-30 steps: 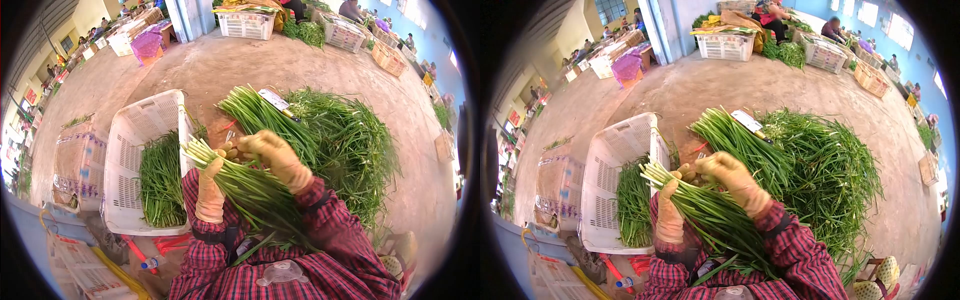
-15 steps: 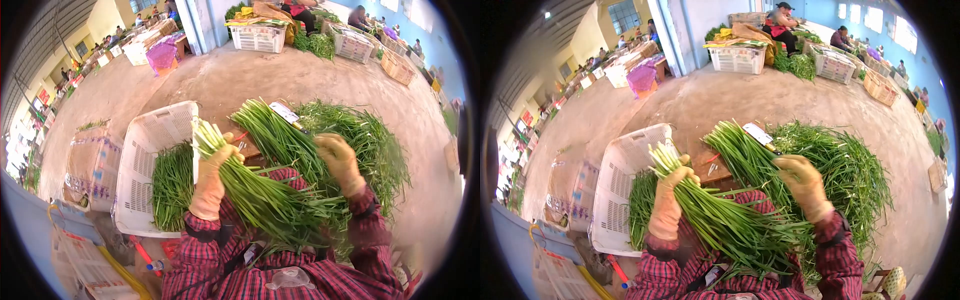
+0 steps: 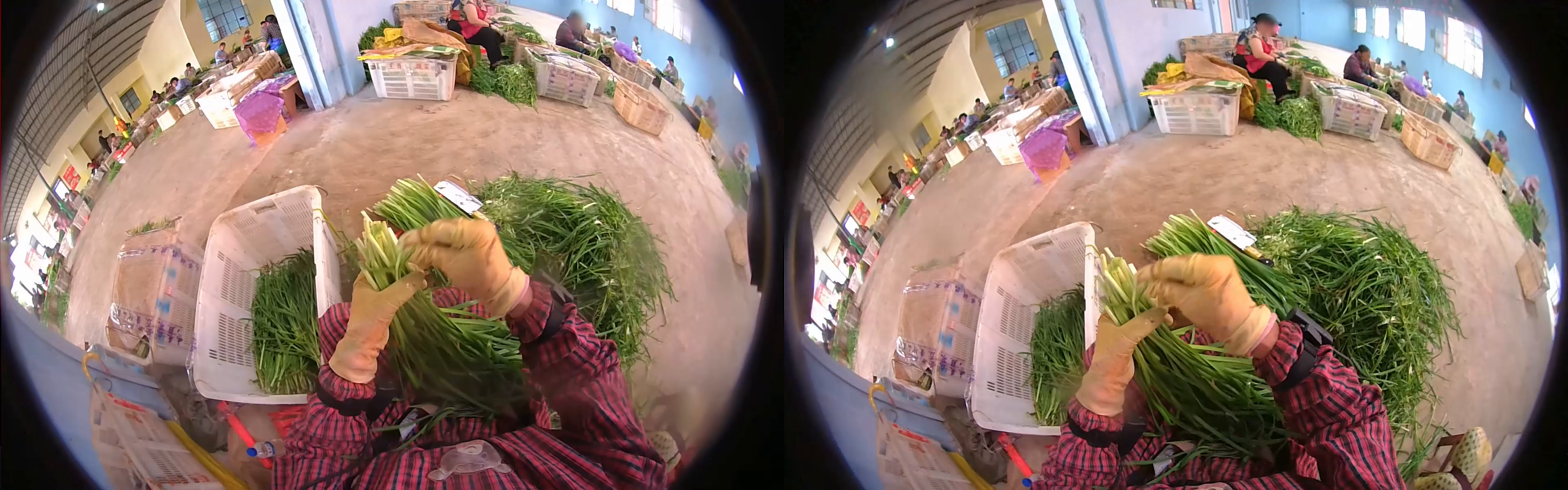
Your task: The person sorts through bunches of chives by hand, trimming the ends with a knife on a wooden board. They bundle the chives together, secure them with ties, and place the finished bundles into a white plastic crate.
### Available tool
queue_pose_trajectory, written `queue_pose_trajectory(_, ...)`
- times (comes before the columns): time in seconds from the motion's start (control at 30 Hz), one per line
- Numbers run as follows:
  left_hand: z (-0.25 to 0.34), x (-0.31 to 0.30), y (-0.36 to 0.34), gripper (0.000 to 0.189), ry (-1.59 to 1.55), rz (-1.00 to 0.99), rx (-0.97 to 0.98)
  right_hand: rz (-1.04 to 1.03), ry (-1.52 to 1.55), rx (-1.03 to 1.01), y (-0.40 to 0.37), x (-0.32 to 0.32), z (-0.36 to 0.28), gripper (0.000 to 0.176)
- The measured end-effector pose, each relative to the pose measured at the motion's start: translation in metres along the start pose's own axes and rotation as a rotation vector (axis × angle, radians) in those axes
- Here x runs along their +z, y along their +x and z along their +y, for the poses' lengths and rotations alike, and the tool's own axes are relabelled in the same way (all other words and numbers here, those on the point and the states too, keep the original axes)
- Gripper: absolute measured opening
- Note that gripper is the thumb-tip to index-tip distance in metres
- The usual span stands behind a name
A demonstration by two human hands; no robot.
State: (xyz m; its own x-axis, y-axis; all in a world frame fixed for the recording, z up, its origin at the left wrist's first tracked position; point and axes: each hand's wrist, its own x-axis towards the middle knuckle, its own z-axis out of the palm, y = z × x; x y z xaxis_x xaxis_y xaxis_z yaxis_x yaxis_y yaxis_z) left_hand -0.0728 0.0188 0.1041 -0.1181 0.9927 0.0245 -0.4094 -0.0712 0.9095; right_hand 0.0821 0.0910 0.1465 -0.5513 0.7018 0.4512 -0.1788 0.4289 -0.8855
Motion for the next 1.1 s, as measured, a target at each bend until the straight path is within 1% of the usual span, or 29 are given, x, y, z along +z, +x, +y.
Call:
queue_pose_trajectory(0.03, -0.001, 0.0, 0.001, 0.037, 0.011, 0.013, -0.04, 0.098, 0.273, 0.173, 0.001, -0.002, -0.009, 0.015)
queue_pose_trajectory(0.07, 0.0, 0.003, 0.002, 0.037, 0.01, 0.011, -0.042, 0.196, 0.293, 0.235, 0.01, -0.006, -0.024, 0.016)
queue_pose_trajectory(0.13, 0.002, 0.008, 0.002, 0.035, -0.023, 0.032, -0.028, 0.174, 0.247, 0.314, 0.018, -0.021, -0.027, 0.018)
queue_pose_trajectory(0.17, 0.001, 0.009, 0.003, 0.035, -0.022, 0.03, -0.029, 0.176, 0.247, 0.313, 0.019, -0.021, -0.027, 0.018)
queue_pose_trajectory(0.23, 0.001, 0.011, 0.005, 0.036, -0.016, 0.008, -0.062, 0.185, 0.141, 0.272, 0.022, -0.022, -0.026, 0.019)
queue_pose_trajectory(0.27, 0.002, 0.012, 0.005, 0.036, -0.015, 0.009, -0.063, 0.186, 0.142, 0.273, 0.024, -0.033, -0.023, 0.019)
queue_pose_trajectory(0.33, 0.003, 0.013, 0.003, 0.039, 0.004, -0.001, -0.026, 0.335, 0.243, 0.146, 0.032, -0.065, -0.015, 0.027)
queue_pose_trajectory(0.37, 0.0, 0.011, 0.003, 0.039, 0.007, 0.0, -0.029, 0.337, 0.246, 0.147, 0.035, -0.066, -0.017, 0.027)
queue_pose_trajectory(0.43, -0.005, 0.008, 0.007, 0.041, 0.011, 0.025, 0.005, 0.482, 0.215, 0.05, 0.04, -0.066, -0.027, 0.034)
queue_pose_trajectory(0.47, -0.003, 0.01, 0.009, 0.041, 0.013, 0.019, 0.003, 0.488, 0.214, 0.047, 0.04, -0.06, -0.016, 0.034)
queue_pose_trajectory(0.53, 0.001, 0.015, 0.011, 0.043, 0.036, -0.03, -0.073, 0.196, -0.184, -0.406, 0.034, -0.037, 0.016, 0.037)
queue_pose_trajectory(0.57, 0.002, 0.017, 0.012, 0.043, 0.038, -0.032, -0.075, 0.021, -0.364, -0.444, 0.031, -0.024, 0.008, 0.035)
queue_pose_trajectory(0.6, 0.003, 0.019, 0.013, 0.042, 0.013, -0.041, -0.037, -0.157, -0.539, -0.477, 0.029, -0.016, 0.001, 0.033)
queue_pose_trajectory(0.63, 0.003, 0.02, 0.013, 0.042, -0.009, -0.048, -0.002, -0.151, -0.536, -0.474, 0.027, -0.014, 0.002, 0.033)
queue_pose_trajectory(0.67, 0.001, 0.017, 0.015, 0.042, -0.003, -0.048, -0.005, -0.174, -0.442, -0.47, 0.027, -0.013, 0.004, 0.042)
queue_pose_trajectory(0.7, -0.004, 0.012, 0.02, 0.041, -0.085, 0.003, 0.036, -0.2, -0.347, -0.47, 0.027, -0.012, 0.007, 0.053)
queue_pose_trajectory(0.73, -0.005, 0.007, 0.022, 0.041, -0.166, 0.058, 0.08, -0.201, -0.338, -0.475, 0.022, -0.008, 0.011, 0.053)
queue_pose_trajectory(0.77, 0.005, 0.008, 0.023, 0.024, -0.128, 0.133, 0.186, -0.14, -0.242, -0.305, 0.01, -0.002, 0.018, 0.065)
queue_pose_trajectory(0.8, 0.015, 0.001, 0.028, 0.018, -0.1, 0.171, 0.222, -0.08, -0.146, -0.132, -0.003, 0.004, 0.024, 0.077)
queue_pose_trajectory(0.83, 0.027, -0.008, 0.034, 0.015, -0.075, 0.207, 0.258, -0.234, -0.294, -0.07, -0.016, 0.005, 0.029, 0.094)
queue_pose_trajectory(0.87, 0.043, -0.017, 0.039, 0.015, -0.094, 0.268, 0.268, -0.254, -0.362, 0.067, -0.038, 0.006, 0.032, 0.089)
queue_pose_trajectory(0.9, 0.058, -0.027, 0.044, 0.019, -0.115, 0.329, 0.274, -0.269, -0.41, 0.247, -0.049, -0.002, 0.03, 0.081)
queue_pose_trajectory(0.93, 0.068, -0.041, 0.051, 0.017, -0.201, 0.363, 0.354, -0.285, -0.455, 0.431, -0.061, -0.013, 0.029, 0.074)
queue_pose_trajectory(0.97, 0.078, -0.058, 0.057, 0.015, -0.285, 0.395, 0.435, -0.256, -0.53, 0.477, -0.074, -0.029, 0.032, 0.066)
queue_pose_trajectory(1.0, 0.084, -0.087, 0.067, 0.015, -0.312, 0.416, 0.478, -0.224, -0.604, 0.518, -0.09, -0.05, 0.036, 0.058)
queue_pose_trajectory(1.03, 0.088, -0.115, 0.077, 0.016, -0.337, 0.433, 0.524, -0.155, -0.62, 0.603, -0.108, -0.074, 0.046, 0.052)
queue_pose_trajectory(1.07, 0.092, -0.132, 0.081, 0.016, -0.331, 0.428, 0.52, -0.088, -0.635, 0.684, -0.128, -0.1, 0.061, 0.046)
queue_pose_trajectory(1.1, 0.095, -0.145, 0.08, 0.015, -0.318, 0.451, 0.565, 0.055, -0.631, 0.637, -0.152, -0.127, 0.083, 0.045)
